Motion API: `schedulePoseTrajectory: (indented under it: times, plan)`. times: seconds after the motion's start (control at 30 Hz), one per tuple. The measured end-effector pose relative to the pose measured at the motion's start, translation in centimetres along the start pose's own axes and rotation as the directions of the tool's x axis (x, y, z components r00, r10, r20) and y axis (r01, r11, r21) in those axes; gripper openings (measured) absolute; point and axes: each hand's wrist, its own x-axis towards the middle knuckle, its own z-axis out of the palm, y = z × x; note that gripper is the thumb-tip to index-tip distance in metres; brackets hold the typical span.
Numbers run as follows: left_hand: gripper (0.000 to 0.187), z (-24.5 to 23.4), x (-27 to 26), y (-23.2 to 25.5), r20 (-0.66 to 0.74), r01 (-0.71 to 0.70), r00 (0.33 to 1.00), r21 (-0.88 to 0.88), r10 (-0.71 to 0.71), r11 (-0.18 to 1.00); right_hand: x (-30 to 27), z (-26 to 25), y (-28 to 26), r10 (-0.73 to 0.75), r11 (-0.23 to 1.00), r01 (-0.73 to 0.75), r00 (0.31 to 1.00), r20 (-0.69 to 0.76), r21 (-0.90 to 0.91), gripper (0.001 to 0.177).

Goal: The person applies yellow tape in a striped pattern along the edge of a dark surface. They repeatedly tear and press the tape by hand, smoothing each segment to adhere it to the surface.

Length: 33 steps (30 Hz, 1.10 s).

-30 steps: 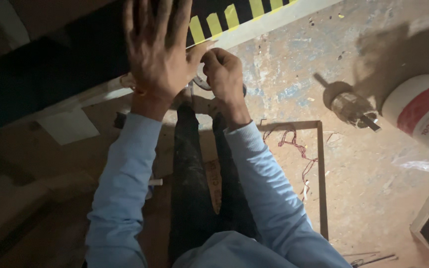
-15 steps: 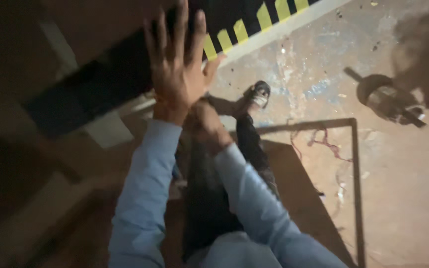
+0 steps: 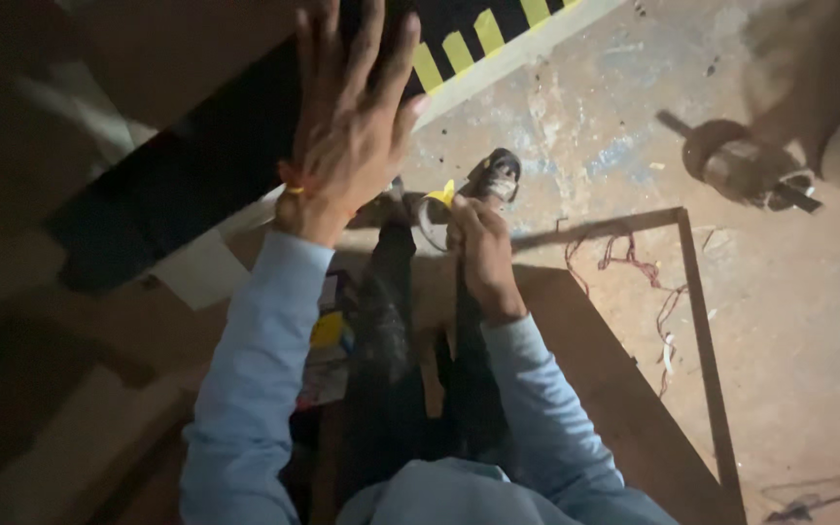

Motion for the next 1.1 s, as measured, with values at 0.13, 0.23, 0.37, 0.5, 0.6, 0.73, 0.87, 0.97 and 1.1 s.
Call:
schedulePoseTrajectory:
  times: [0.13,0.23,0.37,0.5,0.6,0.73,0.87,0.97,1.1]
  plan:
    - [0.075,-3.7,-3.8,1.8,0.054,0.151,0.988,-0.296,-0.141,0.943,-2.0,0.5,-1.3,-0.255,0.939,0.293,0.944,0.210,-0.179,0.032]
    - [0.084,-3.3,-6.0,2.4,0.010,0.252,0.965,-0.299,-0.261,0.920,-3.4,0.2,-1.8,-0.298,0.937,0.336,0.912,0.281,-0.098,0.038]
    - [0.097,0.6,-4.0,0.8,0.009,0.240,0.971,-0.007,-0.240,0.971,-2.0,-0.4,-3.3,-0.248,0.953,0.267,0.959,0.136,-0.145,0.037]
    - [0.088,3.3,-3.3,0.2,-0.205,0.185,0.968,0.187,-0.146,0.965,-1.7,-1.2,-2.9,-0.224,0.953,0.227,0.974,0.038,-0.201,0.035]
    - [0.080,3.7,-3.9,0.6,-0.214,0.184,0.967,0.205,-0.139,0.961,-2.2,-1.6,-2.4,-0.238,0.953,0.243,0.970,0.049,-0.178,0.031]
    - [0.070,4.0,-3.9,0.3,-0.275,0.156,0.957,0.218,-0.093,0.963,-2.2,-1.5,-3.1,-0.213,0.960,0.219,0.976,0.053,-0.174,0.032]
    - [0.068,4.6,-4.2,0.1,-0.326,0.145,0.943,0.224,-0.066,0.964,-2.4,-1.2,-4.0,-0.264,0.949,0.277,0.959,0.102,-0.152,0.036]
    - [0.063,4.2,-3.9,0.2,-0.334,0.142,0.940,0.188,-0.072,0.972,-2.1,-0.9,-5.0,-0.279,0.931,0.301,0.952,0.130,-0.208,0.037]
    - [0.044,2.6,-3.5,0.9,-0.257,0.214,0.952,0.166,-0.167,0.963,-2.2,-0.4,-6.0,-0.349,0.891,0.404,0.901,0.258,-0.208,0.035]
